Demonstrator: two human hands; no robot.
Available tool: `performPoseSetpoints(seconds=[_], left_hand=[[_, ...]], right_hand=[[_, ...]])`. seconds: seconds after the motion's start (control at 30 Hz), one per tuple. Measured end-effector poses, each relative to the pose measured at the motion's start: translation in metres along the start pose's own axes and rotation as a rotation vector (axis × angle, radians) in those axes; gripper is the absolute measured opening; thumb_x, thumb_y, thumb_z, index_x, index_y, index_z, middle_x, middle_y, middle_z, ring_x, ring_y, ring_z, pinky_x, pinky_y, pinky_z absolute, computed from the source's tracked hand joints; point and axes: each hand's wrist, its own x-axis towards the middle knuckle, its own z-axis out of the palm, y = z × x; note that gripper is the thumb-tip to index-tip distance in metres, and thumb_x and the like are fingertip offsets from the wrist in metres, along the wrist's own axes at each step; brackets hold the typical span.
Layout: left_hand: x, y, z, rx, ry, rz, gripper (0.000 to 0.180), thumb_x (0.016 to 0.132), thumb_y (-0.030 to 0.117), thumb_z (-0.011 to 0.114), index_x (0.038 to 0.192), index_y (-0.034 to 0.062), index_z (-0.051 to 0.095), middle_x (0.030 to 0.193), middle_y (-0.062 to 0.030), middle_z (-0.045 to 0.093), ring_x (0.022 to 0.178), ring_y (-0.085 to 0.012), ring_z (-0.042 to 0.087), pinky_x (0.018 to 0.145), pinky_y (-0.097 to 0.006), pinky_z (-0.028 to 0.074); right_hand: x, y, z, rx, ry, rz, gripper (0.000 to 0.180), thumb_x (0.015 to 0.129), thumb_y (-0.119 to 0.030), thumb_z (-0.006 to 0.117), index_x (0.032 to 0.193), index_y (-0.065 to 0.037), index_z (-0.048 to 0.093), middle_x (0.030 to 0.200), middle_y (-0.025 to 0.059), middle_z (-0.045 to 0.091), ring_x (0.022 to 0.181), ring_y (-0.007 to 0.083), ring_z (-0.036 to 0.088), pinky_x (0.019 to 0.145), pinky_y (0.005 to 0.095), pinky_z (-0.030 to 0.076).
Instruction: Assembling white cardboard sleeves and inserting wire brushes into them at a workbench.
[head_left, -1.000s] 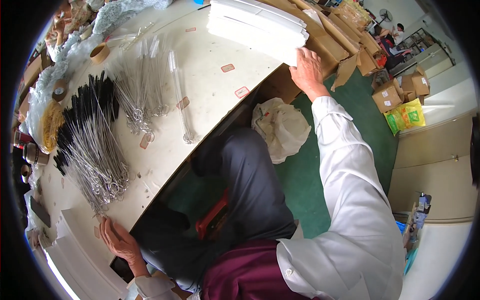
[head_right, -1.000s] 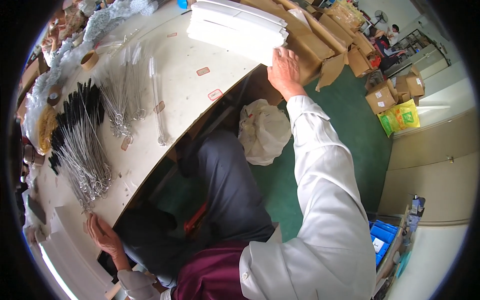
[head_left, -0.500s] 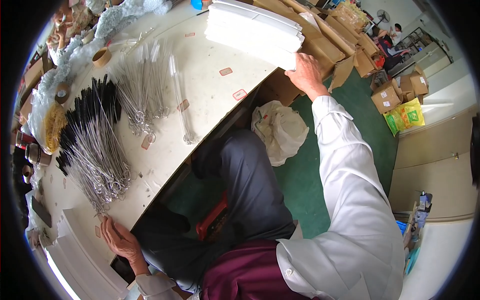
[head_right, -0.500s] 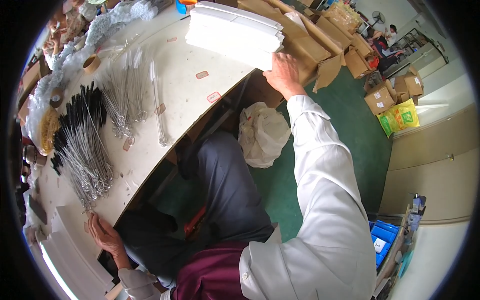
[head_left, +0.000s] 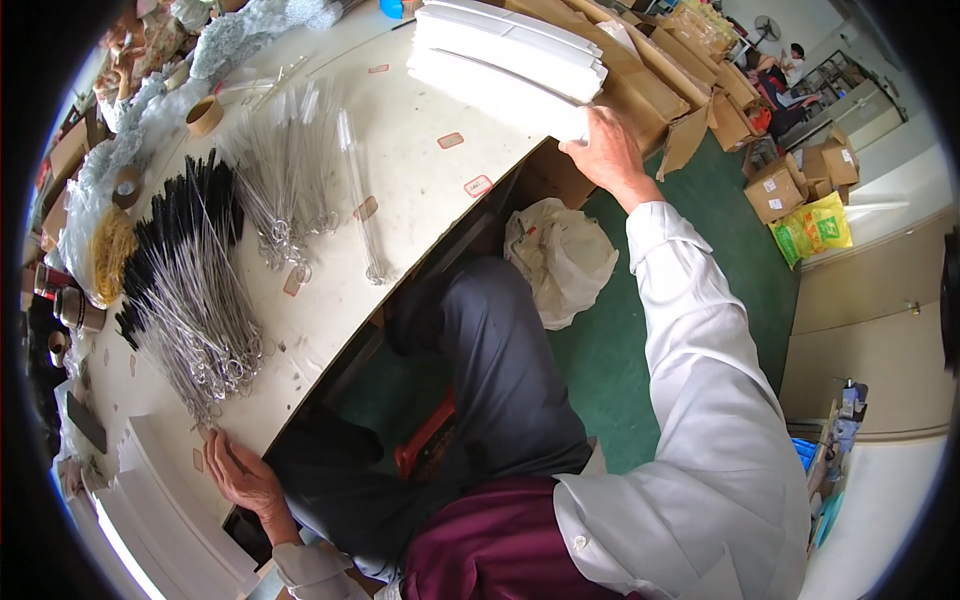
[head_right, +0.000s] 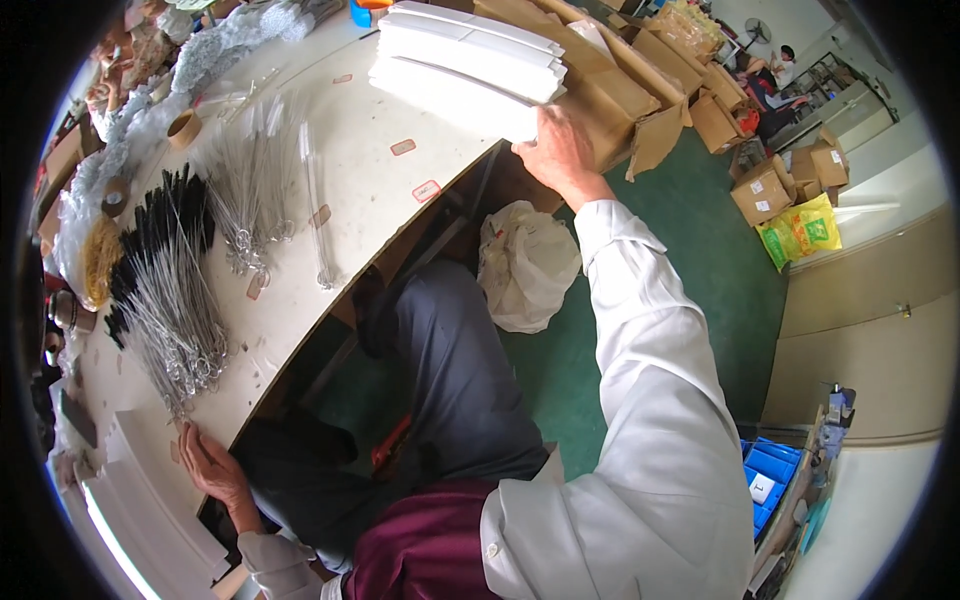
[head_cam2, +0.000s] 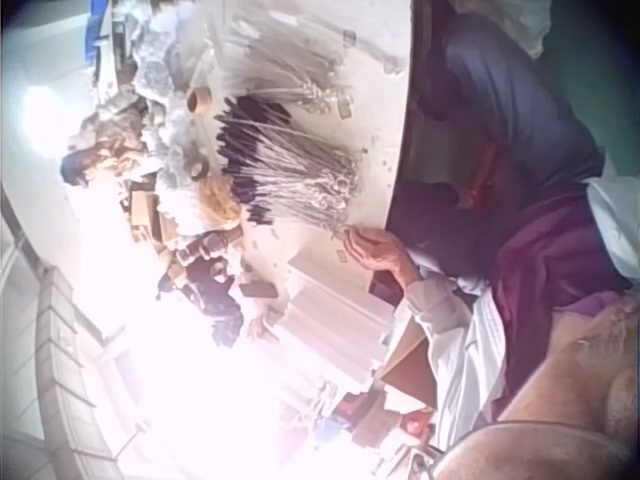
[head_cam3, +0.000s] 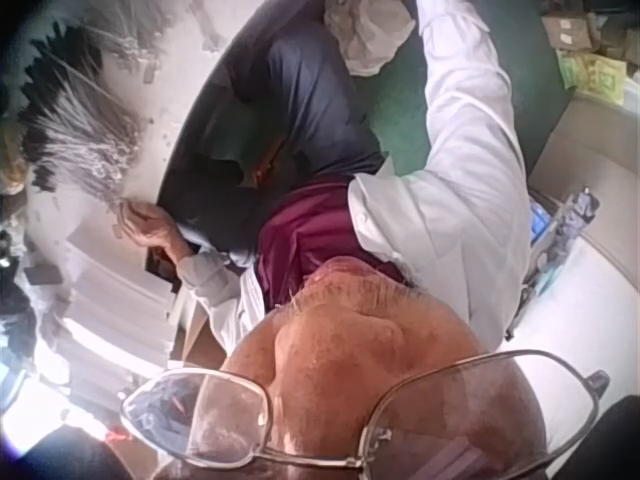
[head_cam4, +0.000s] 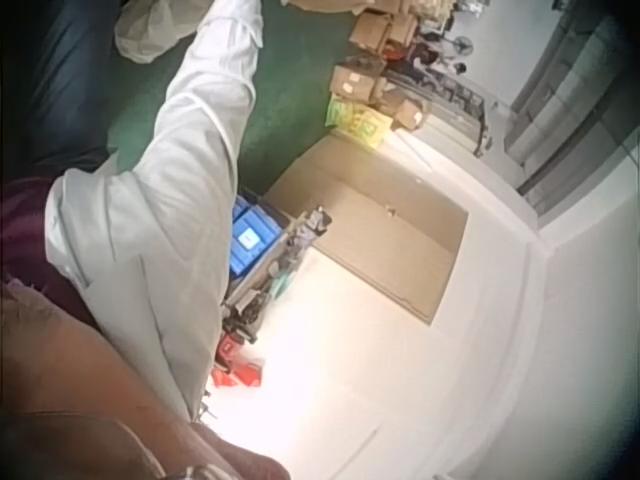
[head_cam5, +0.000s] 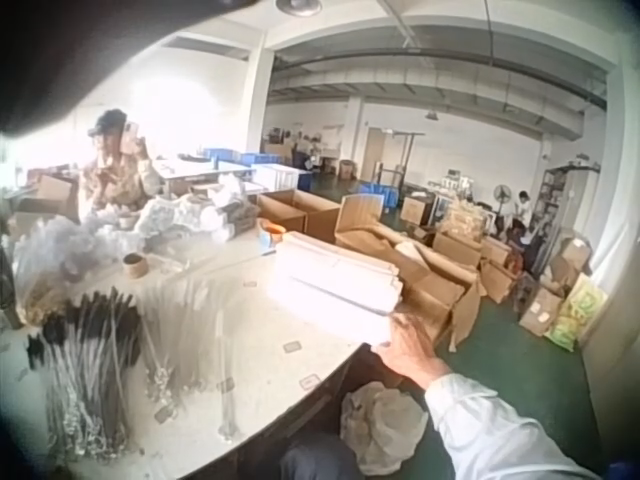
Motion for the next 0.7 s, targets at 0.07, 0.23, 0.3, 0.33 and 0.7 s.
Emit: performPoseSetpoints(seconds=[0.07, 0.23, 0.3, 0.33, 0.7], left_hand=[[0.001, 0.001, 0.001, 0.000, 0.002, -0.010, 0.027, 0.099, 0.008, 0.053, 0.122, -0.0030, 0.064, 0.124, -0.0225, 0.067, 0.118, -0.0417, 0.062, 0.111, -0.051, 0.043], [-0.003, -0.003, 0.000, -0.021, -0.019, -0.042, 0.025, 0.100, 0.010, 0.056, 0.120, -0.0014, 0.066, 0.123, -0.0204, 0.068, 0.117, -0.0392, 0.063, 0.110, -0.048, 0.043], [-0.002, -0.001, -0.004, -0.082, 0.002, -0.080, 0.024, 0.099, 0.008, 0.058, 0.119, -0.0019, 0.066, 0.123, -0.0211, 0.068, 0.117, -0.0400, 0.063, 0.108, -0.048, 0.045], [-0.002, 0.001, -0.008, -0.140, 0.017, -0.118, 0.023, 0.097, 0.006, 0.059, 0.118, -0.0025, 0.066, 0.123, -0.0217, 0.068, 0.117, -0.0409, 0.063, 0.106, -0.048, 0.047], [0.077, 0.146, -0.095, -0.412, -0.171, 0.412, 0.050, 0.073, 0.010, 0.082, 0.118, -0.0024, 0.066, 0.131, -0.0235, 0.062, 0.118, -0.0456, 0.060, 0.104, -0.056, 0.047]], right_hand=[[-0.004, -0.004, -0.001, 0.068, -0.060, 0.072, 0.064, 0.082, -0.030, 0.082, 0.132, 0.002, 0.058, 0.119, 0.0212, 0.068, 0.116, 0.0375, 0.063, 0.100, 0.0457, 0.049], [-0.018, -0.031, -0.023, 0.419, -0.302, 0.184, 0.056, 0.084, -0.038, 0.077, 0.120, 0.003, 0.066, 0.118, 0.0226, 0.071, 0.113, 0.0357, 0.067, 0.097, 0.0411, 0.053], [-0.033, -0.034, -0.004, 0.647, -0.174, 0.146, 0.056, 0.086, -0.038, 0.077, 0.124, 0.003, 0.067, 0.112, 0.0193, 0.073, 0.107, 0.0293, 0.070, 0.093, 0.0395, 0.054], [-0.037, -0.033, 0.000, 0.776, -0.188, 0.123, 0.056, 0.086, -0.036, 0.078, 0.125, 0.003, 0.066, 0.112, 0.0186, 0.073, 0.106, 0.0285, 0.069, 0.093, 0.0387, 0.054], [-0.121, -0.181, -0.078, 0.702, -0.152, -0.614, 0.067, 0.080, -0.025, 0.086, 0.136, -0.002, 0.058, 0.135, 0.0192, 0.059, 0.122, 0.0389, 0.060, 0.102, 0.0450, 0.050]])
